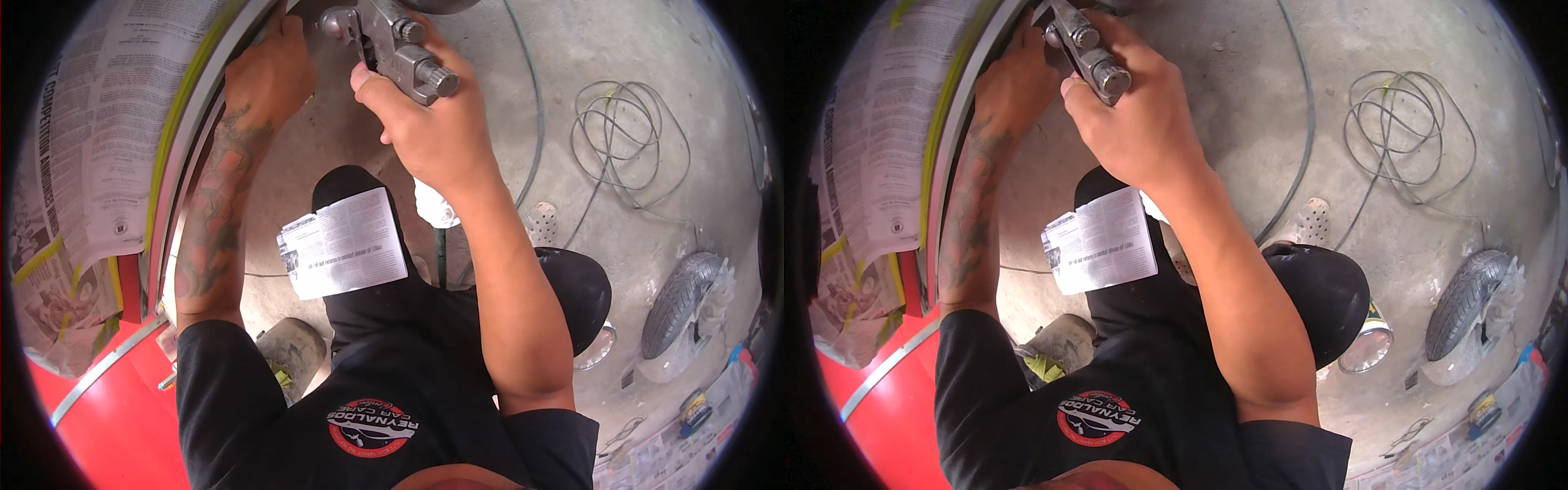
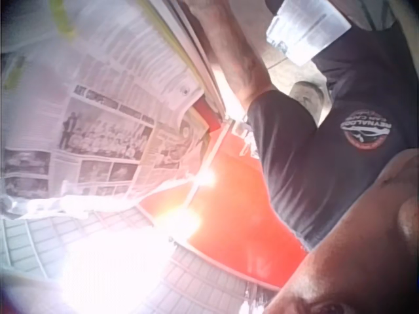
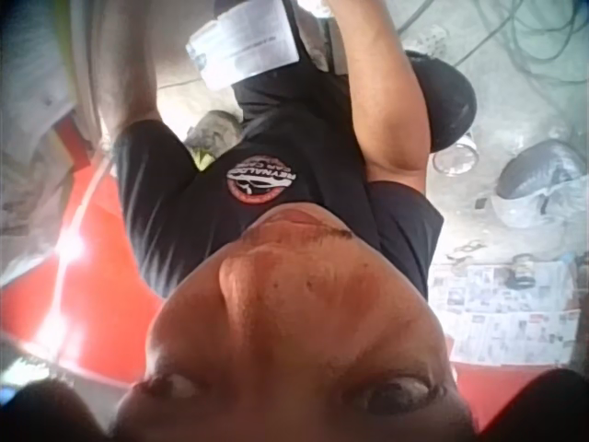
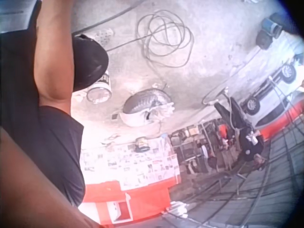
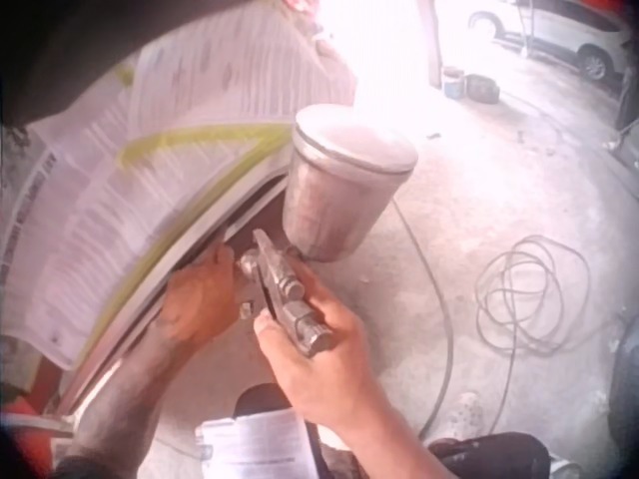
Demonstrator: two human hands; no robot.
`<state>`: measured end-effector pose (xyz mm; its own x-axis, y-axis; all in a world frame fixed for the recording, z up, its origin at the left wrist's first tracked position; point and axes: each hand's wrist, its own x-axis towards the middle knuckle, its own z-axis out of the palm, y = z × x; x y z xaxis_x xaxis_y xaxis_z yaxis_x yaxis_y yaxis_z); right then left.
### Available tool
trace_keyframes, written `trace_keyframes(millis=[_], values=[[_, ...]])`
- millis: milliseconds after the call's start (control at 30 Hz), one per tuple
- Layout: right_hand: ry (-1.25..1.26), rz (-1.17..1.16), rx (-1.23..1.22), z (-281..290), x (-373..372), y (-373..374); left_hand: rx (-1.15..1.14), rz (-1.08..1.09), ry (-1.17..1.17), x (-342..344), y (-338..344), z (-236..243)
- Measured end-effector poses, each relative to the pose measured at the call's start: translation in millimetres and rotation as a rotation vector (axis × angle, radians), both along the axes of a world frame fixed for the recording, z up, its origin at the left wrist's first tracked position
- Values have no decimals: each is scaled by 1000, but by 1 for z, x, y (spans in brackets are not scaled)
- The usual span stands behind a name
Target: Using a spray gun to apply paint to an automotive bumper cover and inspecting the finish.
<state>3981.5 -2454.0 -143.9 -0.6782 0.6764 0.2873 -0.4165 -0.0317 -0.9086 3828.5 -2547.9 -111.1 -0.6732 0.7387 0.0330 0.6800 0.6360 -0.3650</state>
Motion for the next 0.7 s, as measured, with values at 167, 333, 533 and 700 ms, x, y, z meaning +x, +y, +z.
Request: trace_keyframes(millis=[167,333,533,700], values=[[-10,109,-139,18,8,0,-70,5,46,-7,-13,5],[10,82,-128,11,17,8,-63,24,-33,11,8,4],[-157,14,-33,39,31,9,-83,11,73,-11,10,-9],[-86,96,-124,36,33,8,-112,-41,103,-9,-12,5]])
